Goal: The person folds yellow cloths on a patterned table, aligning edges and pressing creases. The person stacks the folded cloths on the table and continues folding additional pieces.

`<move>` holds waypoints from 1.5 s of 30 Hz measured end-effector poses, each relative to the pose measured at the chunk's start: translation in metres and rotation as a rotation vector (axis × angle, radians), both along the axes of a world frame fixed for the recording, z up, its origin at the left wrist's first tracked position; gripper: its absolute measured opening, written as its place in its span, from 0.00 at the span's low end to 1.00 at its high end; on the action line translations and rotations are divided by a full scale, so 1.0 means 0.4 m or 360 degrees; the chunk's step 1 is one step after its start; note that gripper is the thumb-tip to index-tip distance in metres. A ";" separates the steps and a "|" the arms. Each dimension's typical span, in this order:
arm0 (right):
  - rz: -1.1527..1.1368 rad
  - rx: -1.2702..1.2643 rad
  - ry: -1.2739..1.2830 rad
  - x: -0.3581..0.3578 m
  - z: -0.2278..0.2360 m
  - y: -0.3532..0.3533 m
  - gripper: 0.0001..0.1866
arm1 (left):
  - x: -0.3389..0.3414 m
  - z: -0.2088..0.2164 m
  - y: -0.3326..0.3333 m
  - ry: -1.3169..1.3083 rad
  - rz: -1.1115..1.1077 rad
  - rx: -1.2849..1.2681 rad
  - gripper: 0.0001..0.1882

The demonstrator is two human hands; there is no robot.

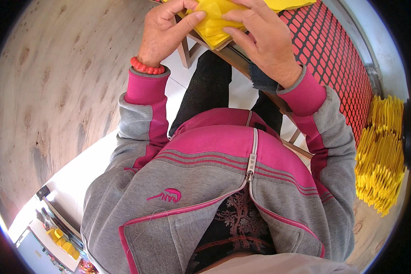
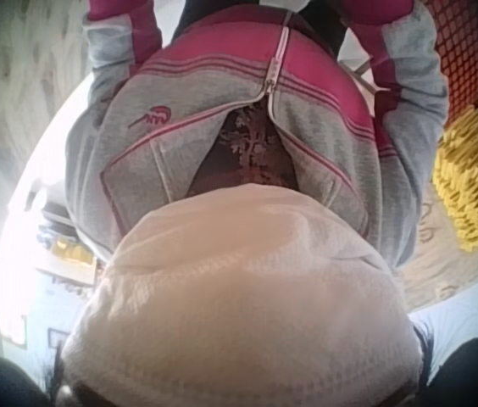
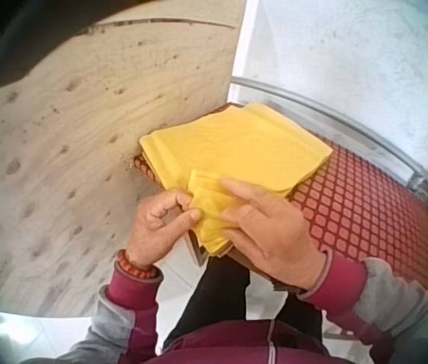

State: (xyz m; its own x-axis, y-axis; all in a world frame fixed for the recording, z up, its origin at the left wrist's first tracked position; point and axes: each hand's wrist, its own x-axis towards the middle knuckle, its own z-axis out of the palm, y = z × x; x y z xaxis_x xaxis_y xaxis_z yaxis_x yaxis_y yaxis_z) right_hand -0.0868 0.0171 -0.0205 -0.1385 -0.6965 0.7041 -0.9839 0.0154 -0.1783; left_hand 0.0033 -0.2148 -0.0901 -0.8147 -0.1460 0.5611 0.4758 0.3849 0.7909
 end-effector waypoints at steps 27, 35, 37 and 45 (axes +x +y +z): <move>-0.0032 -0.0108 -0.0041 -0.012 -0.009 -0.010 0.08 | -0.009 0.002 0.047 0.0445 0.0325 -0.0249 0.03; -0.0036 -0.0140 -0.0016 -0.004 -0.006 -0.010 0.08 | -0.002 -0.006 0.009 0.0172 0.0101 -0.0217 0.10; -0.0045 -0.0138 0.0022 0.003 -0.002 -0.010 0.08 | -0.003 -0.010 0.007 0.0149 0.0104 -0.0210 0.10; -0.0071 -0.0245 0.0259 0.079 -0.035 0.059 0.10 | 0.002 -0.004 0.018 0.0108 0.0190 -0.0216 0.09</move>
